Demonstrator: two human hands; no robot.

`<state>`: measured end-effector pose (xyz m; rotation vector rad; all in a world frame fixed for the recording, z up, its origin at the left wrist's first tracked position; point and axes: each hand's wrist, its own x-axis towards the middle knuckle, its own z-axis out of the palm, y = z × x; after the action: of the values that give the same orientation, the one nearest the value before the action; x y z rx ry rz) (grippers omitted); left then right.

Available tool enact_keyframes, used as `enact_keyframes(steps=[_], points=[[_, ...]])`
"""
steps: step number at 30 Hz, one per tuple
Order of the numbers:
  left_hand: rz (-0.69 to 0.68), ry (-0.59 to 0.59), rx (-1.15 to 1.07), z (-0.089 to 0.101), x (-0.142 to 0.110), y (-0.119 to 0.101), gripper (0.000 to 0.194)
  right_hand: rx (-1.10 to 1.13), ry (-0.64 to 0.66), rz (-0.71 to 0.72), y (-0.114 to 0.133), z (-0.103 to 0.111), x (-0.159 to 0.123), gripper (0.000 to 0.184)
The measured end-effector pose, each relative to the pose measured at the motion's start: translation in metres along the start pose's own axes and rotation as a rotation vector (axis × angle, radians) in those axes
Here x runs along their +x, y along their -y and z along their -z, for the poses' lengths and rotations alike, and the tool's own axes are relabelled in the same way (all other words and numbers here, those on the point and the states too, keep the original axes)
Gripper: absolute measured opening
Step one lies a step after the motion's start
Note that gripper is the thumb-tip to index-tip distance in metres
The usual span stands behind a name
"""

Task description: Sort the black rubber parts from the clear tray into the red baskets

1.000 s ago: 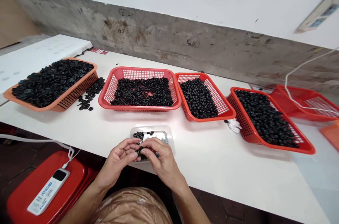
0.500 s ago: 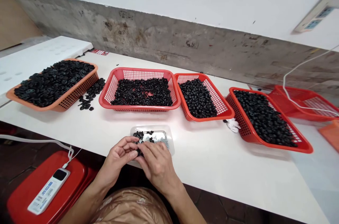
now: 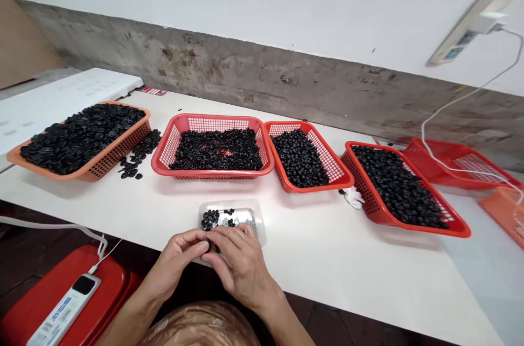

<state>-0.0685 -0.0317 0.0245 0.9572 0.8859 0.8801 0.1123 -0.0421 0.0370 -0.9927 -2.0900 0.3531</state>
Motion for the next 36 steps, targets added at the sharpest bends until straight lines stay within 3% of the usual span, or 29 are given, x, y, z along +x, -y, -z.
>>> enact_keyframes(steps=[6,10,17,20,24,36], points=[[0.021,0.024,0.02,0.0,-0.001,0.001,0.025,0.426,0.092,-0.232,0.0,0.012,0.009,0.021],[0.047,0.012,0.017,0.0,-0.002,0.006,0.026,0.48,0.148,-0.3,0.001,0.015,0.011,0.02],[0.022,0.028,-0.023,0.001,-0.003,0.004,0.023,0.284,0.133,-0.216,0.004,0.011,-0.002,0.026],[0.013,0.044,-0.054,-0.001,-0.002,0.002,0.024,0.075,0.132,-0.106,0.005,0.004,-0.005,0.04],[0.021,0.055,-0.087,-0.003,-0.003,0.001,0.022,-0.13,0.049,0.054,0.004,-0.005,-0.002,0.034],[0.035,0.111,-0.081,-0.003,-0.007,0.0,0.026,-0.116,0.036,0.17,0.002,0.005,0.012,0.034]])
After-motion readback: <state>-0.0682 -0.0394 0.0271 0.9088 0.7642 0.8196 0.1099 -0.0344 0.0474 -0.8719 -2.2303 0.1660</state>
